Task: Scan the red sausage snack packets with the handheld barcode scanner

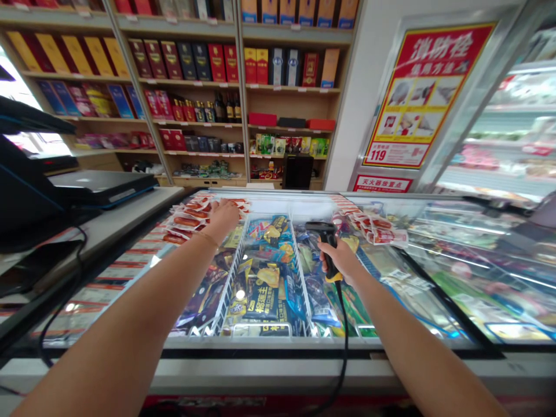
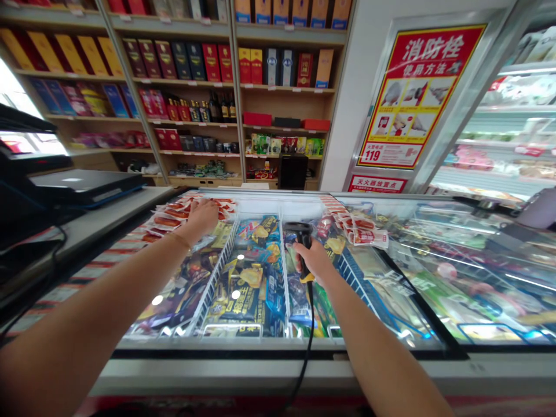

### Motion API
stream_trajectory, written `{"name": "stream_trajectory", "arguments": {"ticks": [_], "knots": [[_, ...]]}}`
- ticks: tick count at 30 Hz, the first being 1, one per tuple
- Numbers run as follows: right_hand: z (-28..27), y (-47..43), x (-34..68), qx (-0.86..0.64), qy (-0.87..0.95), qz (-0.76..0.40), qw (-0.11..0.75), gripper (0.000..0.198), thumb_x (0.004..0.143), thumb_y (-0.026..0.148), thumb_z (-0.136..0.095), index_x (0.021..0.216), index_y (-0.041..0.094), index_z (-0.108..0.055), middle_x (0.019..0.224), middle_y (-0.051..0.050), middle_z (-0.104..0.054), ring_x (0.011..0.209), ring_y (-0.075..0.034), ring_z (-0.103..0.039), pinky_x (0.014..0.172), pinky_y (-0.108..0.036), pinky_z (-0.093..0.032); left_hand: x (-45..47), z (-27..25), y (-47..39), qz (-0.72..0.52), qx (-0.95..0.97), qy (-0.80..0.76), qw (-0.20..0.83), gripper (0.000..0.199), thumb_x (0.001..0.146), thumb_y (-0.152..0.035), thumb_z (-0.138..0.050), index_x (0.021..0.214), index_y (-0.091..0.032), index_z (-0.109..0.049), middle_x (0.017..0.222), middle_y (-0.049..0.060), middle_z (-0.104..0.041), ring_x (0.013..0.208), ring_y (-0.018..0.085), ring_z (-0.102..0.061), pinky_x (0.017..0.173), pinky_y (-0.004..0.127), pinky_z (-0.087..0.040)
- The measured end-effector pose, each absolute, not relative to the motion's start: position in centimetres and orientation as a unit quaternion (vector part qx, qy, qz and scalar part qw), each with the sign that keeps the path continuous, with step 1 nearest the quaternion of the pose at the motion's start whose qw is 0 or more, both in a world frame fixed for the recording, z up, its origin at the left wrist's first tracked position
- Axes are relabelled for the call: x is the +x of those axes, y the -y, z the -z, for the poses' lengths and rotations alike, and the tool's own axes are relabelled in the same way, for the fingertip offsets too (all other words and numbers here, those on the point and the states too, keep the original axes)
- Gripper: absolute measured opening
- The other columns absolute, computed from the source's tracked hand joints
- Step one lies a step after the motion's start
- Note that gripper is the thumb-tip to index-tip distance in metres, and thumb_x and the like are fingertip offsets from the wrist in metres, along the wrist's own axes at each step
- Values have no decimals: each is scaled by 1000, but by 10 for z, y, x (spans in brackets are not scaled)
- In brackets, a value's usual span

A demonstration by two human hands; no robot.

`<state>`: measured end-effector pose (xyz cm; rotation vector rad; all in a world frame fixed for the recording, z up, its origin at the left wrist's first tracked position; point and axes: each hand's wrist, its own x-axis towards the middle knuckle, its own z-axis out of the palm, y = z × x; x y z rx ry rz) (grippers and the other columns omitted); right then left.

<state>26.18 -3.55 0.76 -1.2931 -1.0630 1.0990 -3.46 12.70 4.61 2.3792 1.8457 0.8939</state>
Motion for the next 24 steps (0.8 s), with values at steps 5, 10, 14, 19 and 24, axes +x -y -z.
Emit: {"name": "stream_trajectory", "arguments": {"ticks": [5,10,14,19,24], "knots": [[-12,39,261,-547,445,-460,541,29,74,34,-66,91,20,-47,51,6,-54,34,-12,-50,35,-25,-41,17,-31,-84,-158,840,-518,-45,22,77,-8,-50,89,-12,-68,104,18,-64,106,31,-57,101,45,-33],[-13,44,256,-535,476,-460,525,29,74,34,-67,91,21,-47,52,7,-54,34,-12,-50,35,-25,-41,62,-19,-48,-144,859,-491,20,25,82,-11,-48,95,-15,-69,103,16,-66,94,26,-64,87,34,-44],[-9,43,255,-532,483,-468,514,31,73,35,-68,92,22,-47,52,7,-55,34,-12,-50,35,-25,-42,55,-24,-52,-254,796,-549,21,33,93,-24,-36,101,-17,-67,106,15,-67,101,25,-62,90,33,-45],[-5,42,253,-540,497,-459,501,30,73,36,-68,90,21,-48,51,7,-54,34,-11,-49,34,-24,-41,13,-16,-66,-221,729,-648,21,43,77,-53,-61,99,-16,-67,110,18,-66,111,33,-58,92,37,-44],[-4,44,247,-547,512,-457,479,32,73,36,-67,94,21,-48,51,7,-54,35,-12,-50,35,-23,-41,-2,-11,-65,-157,780,-595,113,38,66,-58,-69,73,-21,-68,78,9,-71,90,27,-66,79,29,-47]]}}
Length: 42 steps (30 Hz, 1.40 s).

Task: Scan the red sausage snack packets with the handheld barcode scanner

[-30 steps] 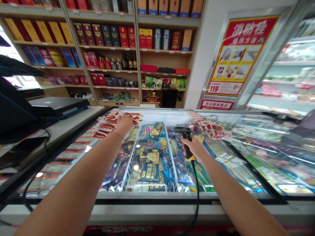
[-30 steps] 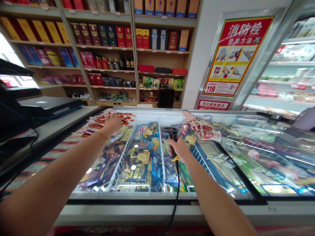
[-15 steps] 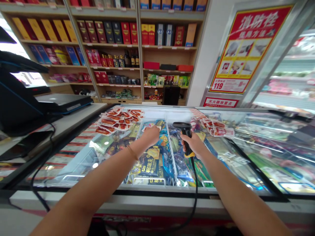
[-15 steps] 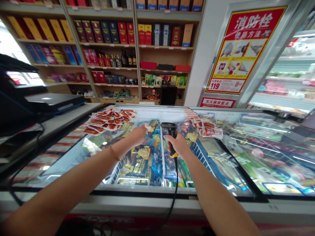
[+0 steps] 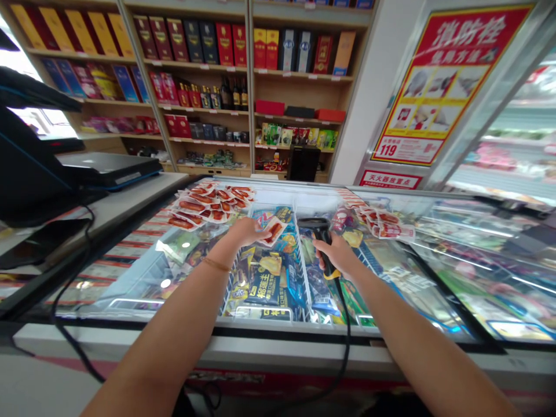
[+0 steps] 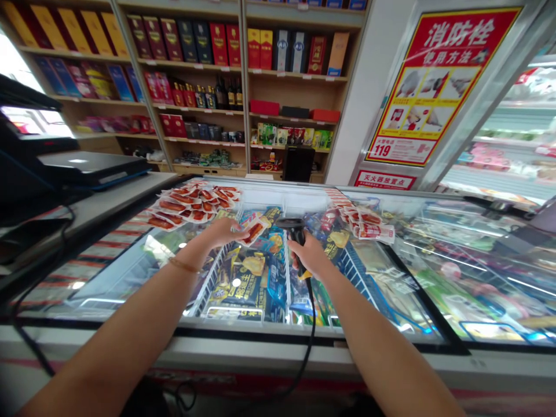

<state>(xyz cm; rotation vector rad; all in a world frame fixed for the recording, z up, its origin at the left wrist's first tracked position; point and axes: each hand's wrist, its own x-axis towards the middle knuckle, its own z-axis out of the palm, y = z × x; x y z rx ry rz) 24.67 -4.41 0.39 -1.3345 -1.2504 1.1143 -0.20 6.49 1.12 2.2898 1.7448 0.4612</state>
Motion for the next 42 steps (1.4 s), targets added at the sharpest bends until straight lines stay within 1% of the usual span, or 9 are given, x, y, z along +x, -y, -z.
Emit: {"name": "stream_trajectory", "arguments": {"ticks": [3,6,10,13,15,21,35,39,42], "knots": [[-6,48,243,-537,522,-467,470,33,72,38,-67,94,21,-48,52,7,-55,35,-11,-50,36,-23,-42,6,-14,-62,-181,785,-572,157,26,63,-43,-75,63,-20,-64,63,5,-67,73,24,-67,66,26,-46],[-9,52,240,-525,534,-475,462,32,73,40,-65,93,21,-48,53,7,-55,36,-11,-51,37,-23,-42,15,-11,-62,-250,755,-561,230,21,56,-30,-80,65,-19,-64,57,2,-64,61,20,-64,59,25,-46],[-11,59,236,-526,558,-460,447,29,75,40,-64,89,22,-46,55,6,-57,37,-12,-52,38,-24,-43,19,1,-72,-375,642,-552,376,17,60,-24,-78,70,-18,-66,53,-1,-61,56,18,-64,62,29,-52],[-13,64,233,-525,574,-457,431,27,77,40,-63,89,21,-46,57,6,-57,38,-12,-53,39,-24,-44,18,10,-81,-481,513,-500,506,14,62,-17,-76,69,-15,-64,59,0,-65,59,16,-66,67,31,-56],[-14,66,230,-522,582,-456,424,27,77,39,-62,89,21,-47,57,6,-57,38,-12,-53,40,-24,-44,17,14,-85,-517,467,-474,539,13,64,-15,-75,70,-13,-64,64,1,-67,62,14,-67,71,31,-58],[-13,71,219,-510,604,-452,413,25,79,38,-60,93,22,-47,57,7,-55,39,-12,-53,42,-24,-44,17,14,-90,-532,462,-451,548,13,70,-19,-74,75,-12,-66,67,2,-70,67,13,-69,78,32,-59],[-16,77,216,-507,643,-421,391,20,80,32,-58,90,21,-46,56,8,-53,40,-12,-53,44,-24,-44,17,21,-92,-534,489,-438,533,21,66,-29,-78,74,-13,-66,66,1,-69,68,15,-69,78,34,-58],[-16,77,217,-499,645,-422,395,19,80,31,-58,91,21,-46,55,8,-53,39,-11,-53,45,-24,-44,18,18,-89,-541,482,-440,530,19,65,-25,-77,67,-14,-62,62,0,-68,66,16,-69,76,34,-59],[-16,76,218,-498,646,-423,395,19,81,33,-57,91,21,-46,55,8,-54,39,-12,-53,44,-24,-44,19,16,-87,-545,477,-440,530,14,66,-21,-75,69,-13,-63,63,0,-68,66,16,-69,76,34,-58]]}}
